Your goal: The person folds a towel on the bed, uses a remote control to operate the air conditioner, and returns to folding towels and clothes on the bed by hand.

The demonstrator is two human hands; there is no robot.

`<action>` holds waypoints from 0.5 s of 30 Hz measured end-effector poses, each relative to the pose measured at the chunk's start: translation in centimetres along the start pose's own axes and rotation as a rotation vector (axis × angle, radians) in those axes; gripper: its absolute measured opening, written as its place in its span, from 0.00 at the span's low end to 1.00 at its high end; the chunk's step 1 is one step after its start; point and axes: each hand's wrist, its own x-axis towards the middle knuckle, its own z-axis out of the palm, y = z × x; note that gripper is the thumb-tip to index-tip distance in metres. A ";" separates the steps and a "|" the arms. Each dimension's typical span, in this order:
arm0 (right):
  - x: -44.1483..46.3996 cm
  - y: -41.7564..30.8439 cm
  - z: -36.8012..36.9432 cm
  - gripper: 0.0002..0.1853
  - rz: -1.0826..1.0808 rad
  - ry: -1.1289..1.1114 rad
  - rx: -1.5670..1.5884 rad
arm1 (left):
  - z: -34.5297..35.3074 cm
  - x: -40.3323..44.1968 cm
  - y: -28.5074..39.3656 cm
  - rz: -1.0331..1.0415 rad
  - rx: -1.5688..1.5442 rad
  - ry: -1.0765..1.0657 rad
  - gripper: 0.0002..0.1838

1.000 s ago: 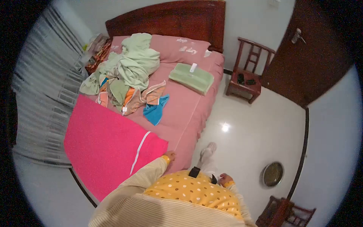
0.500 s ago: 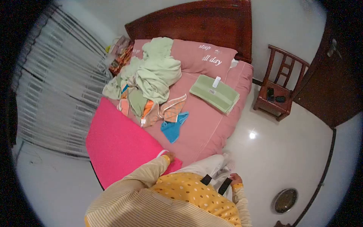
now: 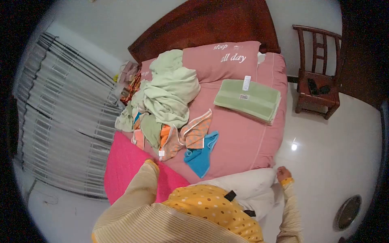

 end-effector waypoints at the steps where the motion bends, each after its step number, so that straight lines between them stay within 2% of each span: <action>1: 0.6 -1.4 -0.3 0.13 -0.031 0.078 -0.103 | -0.3 3.1 0.1 -0.004 -0.075 0.011 0.12; 2: 0.4 -2.7 0.2 0.13 -0.030 0.094 -0.121 | -0.5 6.2 0.3 -0.003 -0.150 0.014 0.13; 4: -1.1 -6.2 2.1 0.14 -0.135 0.331 -0.242 | -0.6 12.1 1.2 0.013 -0.297 0.002 0.13; 6: -3.1 -7.8 3.5 0.13 -0.110 0.415 -0.229 | 0.2 16.2 3.2 0.047 -0.402 -0.003 0.14; 8: -5.4 -6.2 4.1 0.13 -0.071 0.585 -0.095 | 1.2 17.2 5.9 0.102 -0.411 0.049 0.15; 10: -7.5 -5.6 2.2 0.14 -0.093 0.495 -0.644 | 1.4 23.0 8.2 0.080 -0.232 -0.189 0.13; 12: -9.0 -7.6 0.8 0.14 0.117 0.324 0.025 | 3.3 22.0 11.6 0.069 -0.632 -0.166 0.12; 14: -9.3 -7.9 -0.6 0.14 0.117 0.337 0.051 | 4.5 18.9 14.9 0.070 -0.567 -0.179 0.06; 15: -9.7 -8.1 -1.0 0.13 0.149 0.341 0.121 | 6.0 18.2 15.1 0.183 -0.714 -0.341 0.06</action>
